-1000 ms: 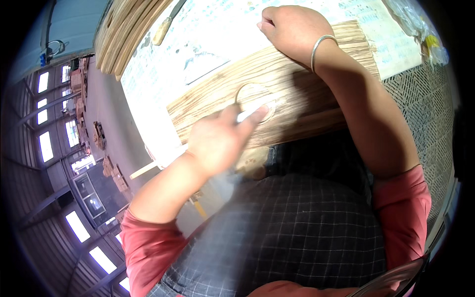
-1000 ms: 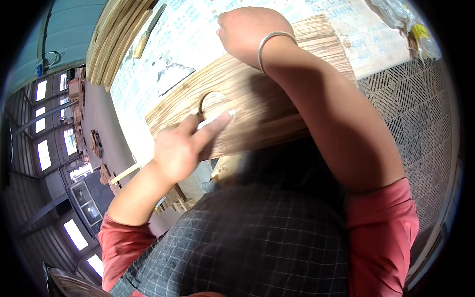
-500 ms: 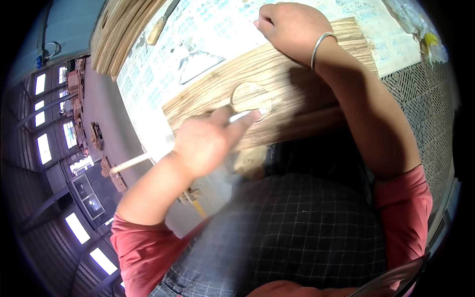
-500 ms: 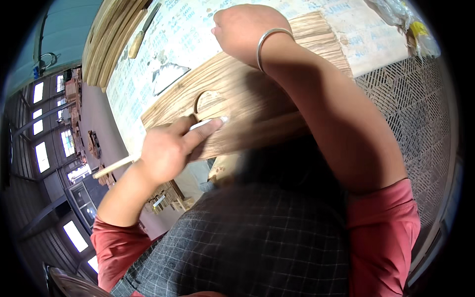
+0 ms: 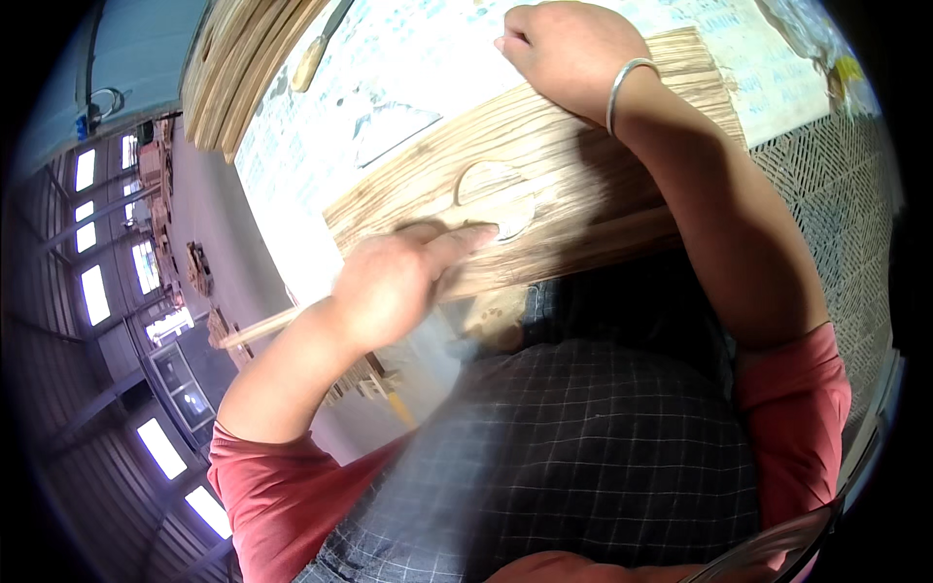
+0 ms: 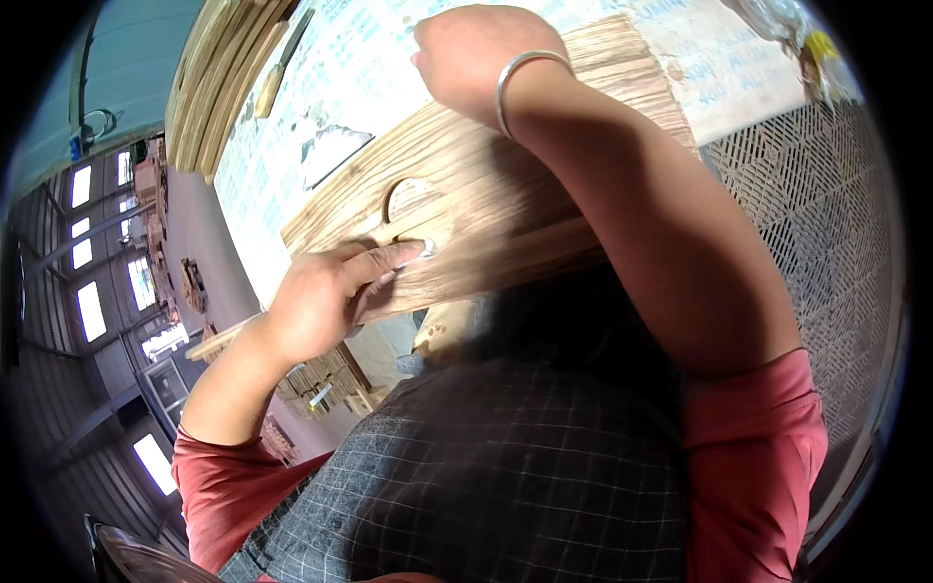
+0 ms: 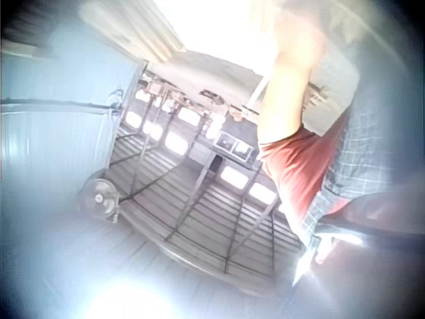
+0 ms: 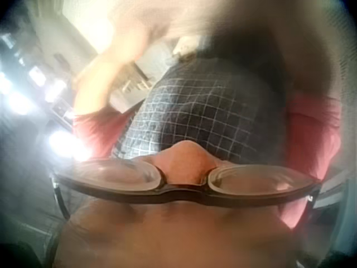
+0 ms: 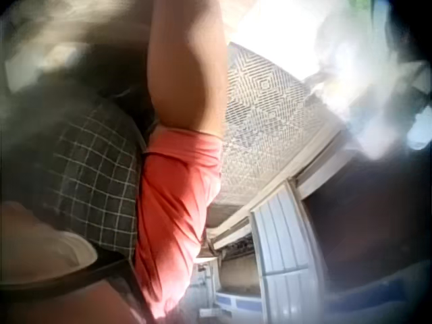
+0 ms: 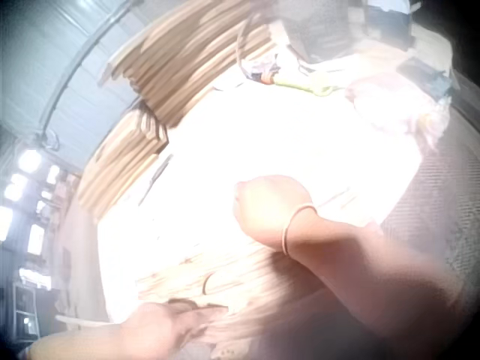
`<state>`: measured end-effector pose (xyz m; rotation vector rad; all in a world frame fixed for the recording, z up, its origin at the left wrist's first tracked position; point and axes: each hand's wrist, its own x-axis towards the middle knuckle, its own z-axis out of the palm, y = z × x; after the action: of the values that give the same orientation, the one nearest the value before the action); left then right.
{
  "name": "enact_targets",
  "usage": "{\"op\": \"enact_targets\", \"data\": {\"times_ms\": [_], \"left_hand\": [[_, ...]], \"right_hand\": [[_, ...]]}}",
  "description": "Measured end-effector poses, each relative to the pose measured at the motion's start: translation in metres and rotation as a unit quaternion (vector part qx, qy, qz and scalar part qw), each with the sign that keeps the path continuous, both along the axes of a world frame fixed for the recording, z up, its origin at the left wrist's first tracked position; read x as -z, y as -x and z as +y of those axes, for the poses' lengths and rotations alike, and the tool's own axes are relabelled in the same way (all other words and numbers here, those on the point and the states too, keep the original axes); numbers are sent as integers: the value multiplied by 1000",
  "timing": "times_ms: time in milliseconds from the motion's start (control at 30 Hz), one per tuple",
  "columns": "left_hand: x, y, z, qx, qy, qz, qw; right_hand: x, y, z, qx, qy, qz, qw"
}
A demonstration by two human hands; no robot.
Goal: The person smooths a pre-cut handle cutout on a wooden board using a small white tool, then applies a white substance from a bottle into the cutout with a wooden stick and spreads it evenly. The person repeats the smoothing and filling steps on the same board.
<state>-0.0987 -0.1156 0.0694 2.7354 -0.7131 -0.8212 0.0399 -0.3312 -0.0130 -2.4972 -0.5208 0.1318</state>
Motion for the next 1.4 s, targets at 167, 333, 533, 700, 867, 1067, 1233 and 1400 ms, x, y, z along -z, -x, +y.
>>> {"op": "enact_targets", "data": {"times_ms": [167,333,533,700,867,1067,1233,1400], "left_hand": [[11,8,-14,-220,106,191,951],[22,17,-33,-413,203,267,847],[-3,2,-54,-591,232,390,667],[-7,-12,-7,117,-90,-11,989],[-25,-42,-15,228,-222,14,948],[12,1,-17,-136,83,133,978],[21,16,-38,-432,202,242,845],[-4,11,-21,-539,303,400,676]], "right_hand": [[-7,1,7,17,11,53,998],[-5,-1,8,12,31,65,997],[7,-1,8,2,14,21,1000],[-6,-3,0,-31,8,45,998],[1,-7,0,-10,25,63,998],[-9,2,6,-3,24,77,997],[-4,-1,6,-3,22,70,997],[19,-2,6,14,24,-28,999]]}}
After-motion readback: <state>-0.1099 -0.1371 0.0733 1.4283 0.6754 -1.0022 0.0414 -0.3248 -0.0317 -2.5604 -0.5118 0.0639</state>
